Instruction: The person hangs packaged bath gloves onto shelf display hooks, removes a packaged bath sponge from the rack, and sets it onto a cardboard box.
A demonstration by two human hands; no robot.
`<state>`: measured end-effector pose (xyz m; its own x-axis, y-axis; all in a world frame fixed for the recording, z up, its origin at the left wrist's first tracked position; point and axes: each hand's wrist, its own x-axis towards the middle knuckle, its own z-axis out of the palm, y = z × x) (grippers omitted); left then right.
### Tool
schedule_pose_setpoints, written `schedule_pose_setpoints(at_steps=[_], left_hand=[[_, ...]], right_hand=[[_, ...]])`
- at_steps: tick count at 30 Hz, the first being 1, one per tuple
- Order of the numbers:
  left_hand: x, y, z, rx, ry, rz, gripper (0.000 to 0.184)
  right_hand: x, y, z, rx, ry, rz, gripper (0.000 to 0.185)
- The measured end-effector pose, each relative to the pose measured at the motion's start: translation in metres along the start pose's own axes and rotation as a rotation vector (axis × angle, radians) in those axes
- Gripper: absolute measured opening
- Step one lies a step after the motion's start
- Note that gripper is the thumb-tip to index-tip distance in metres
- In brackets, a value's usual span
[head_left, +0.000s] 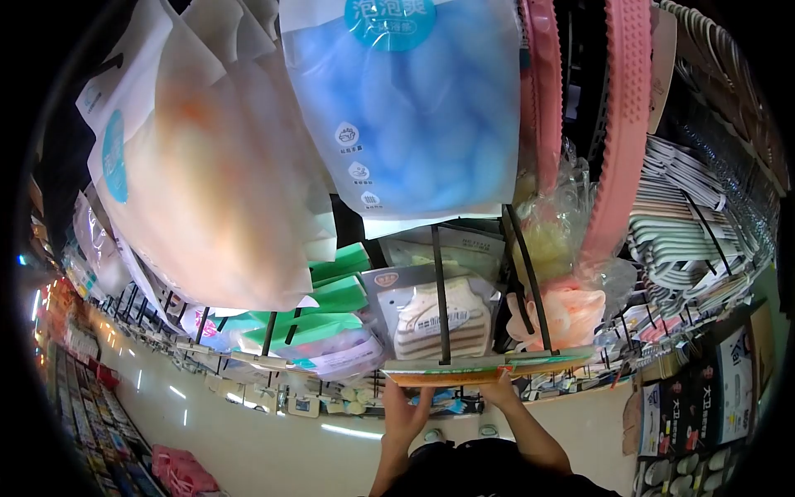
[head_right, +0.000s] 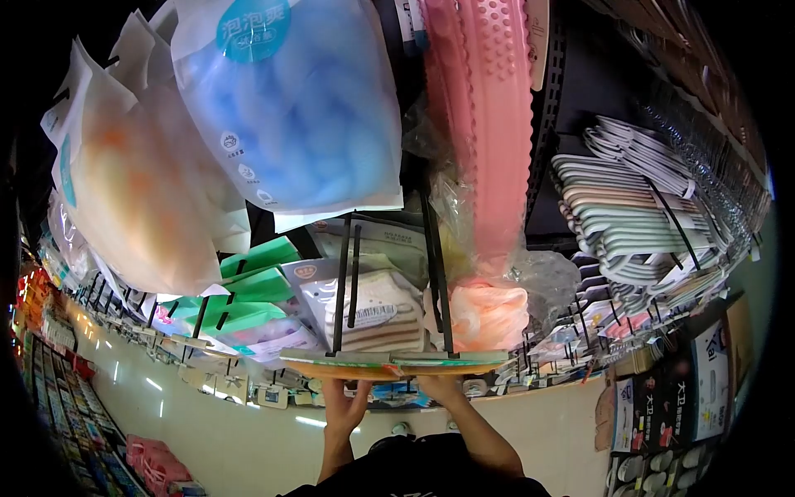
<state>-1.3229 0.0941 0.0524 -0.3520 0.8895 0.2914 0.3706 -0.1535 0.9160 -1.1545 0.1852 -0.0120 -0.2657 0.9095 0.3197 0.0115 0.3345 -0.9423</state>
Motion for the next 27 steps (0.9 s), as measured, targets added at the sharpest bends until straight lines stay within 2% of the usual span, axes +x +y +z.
schedule_pose_setpoints(at_steps=[2, 4, 6, 7, 9, 12, 14, 15, 17, 18, 20, 23, 25, 27], left_hand=[[0.005, 0.008, 0.001, -0.042, -0.04, -0.047, 0.042], [0.01, -0.02, 0.006, 0.056, -0.087, -0.037, 0.049], [0.012, -0.028, 0.01, 0.139, -0.029, 0.029, 0.038], [0.015, -0.018, 0.015, 0.172, 0.052, 0.09, 0.024], [0.016, -0.013, 0.022, 0.191, 0.139, 0.146, 0.012], [0.012, -0.024, 0.028, 0.186, 0.167, 0.145, 0.022], [0.009, -0.021, 0.03, 0.228, 0.172, 0.16, 0.032], [0.007, -0.019, 0.029, 0.251, 0.166, 0.164, 0.038], [0.004, -0.013, 0.028, 0.306, 0.12, 0.156, 0.049], [0.002, -0.011, 0.028, 0.321, 0.116, 0.158, 0.051], [0.0, -0.008, 0.028, 0.351, 0.111, 0.161, 0.056], [-0.013, -0.013, 0.029, 0.204, 0.023, 0.062, 0.065], [-0.023, -0.004, 0.027, 0.188, -0.013, 0.047, 0.065], [-0.034, -0.001, 0.028, 0.152, -0.028, 0.042, 0.064]], right_hand=[[0.005, -0.004, 0.001, 0.031, 0.013, 0.04, 0.02], [0.007, 0.005, -0.001, 0.086, -0.007, 0.097, 0.022], [0.015, 0.026, -0.002, -0.044, -0.063, 0.198, 0.023], [0.016, 0.032, -0.003, -0.049, -0.067, 0.193, 0.024], [0.021, 0.026, -0.003, 0.003, -0.054, 0.127, 0.025], [0.02, 0.023, 0.006, 0.139, 0.028, 0.06, 0.025], [0.02, 0.029, 0.004, 0.029, 0.004, 0.035, 0.025], [0.022, 0.027, -0.004, -0.121, -0.05, 0.011, 0.025], [0.024, 0.021, -0.011, -0.282, -0.104, 0.071, 0.033], [0.027, 0.0, -0.012, -0.293, -0.105, 0.153, 0.043], [0.024, 0.001, -0.013, -0.204, -0.079, 0.228, 0.051], [0.007, 0.031, -0.013, 0.147, -0.03, 0.214, 0.04], [-0.002, 0.013, -0.015, 0.449, -0.033, 0.213, 0.026], [-0.017, -0.008, -0.022, 0.419, 0.005, 0.262, 0.031]])
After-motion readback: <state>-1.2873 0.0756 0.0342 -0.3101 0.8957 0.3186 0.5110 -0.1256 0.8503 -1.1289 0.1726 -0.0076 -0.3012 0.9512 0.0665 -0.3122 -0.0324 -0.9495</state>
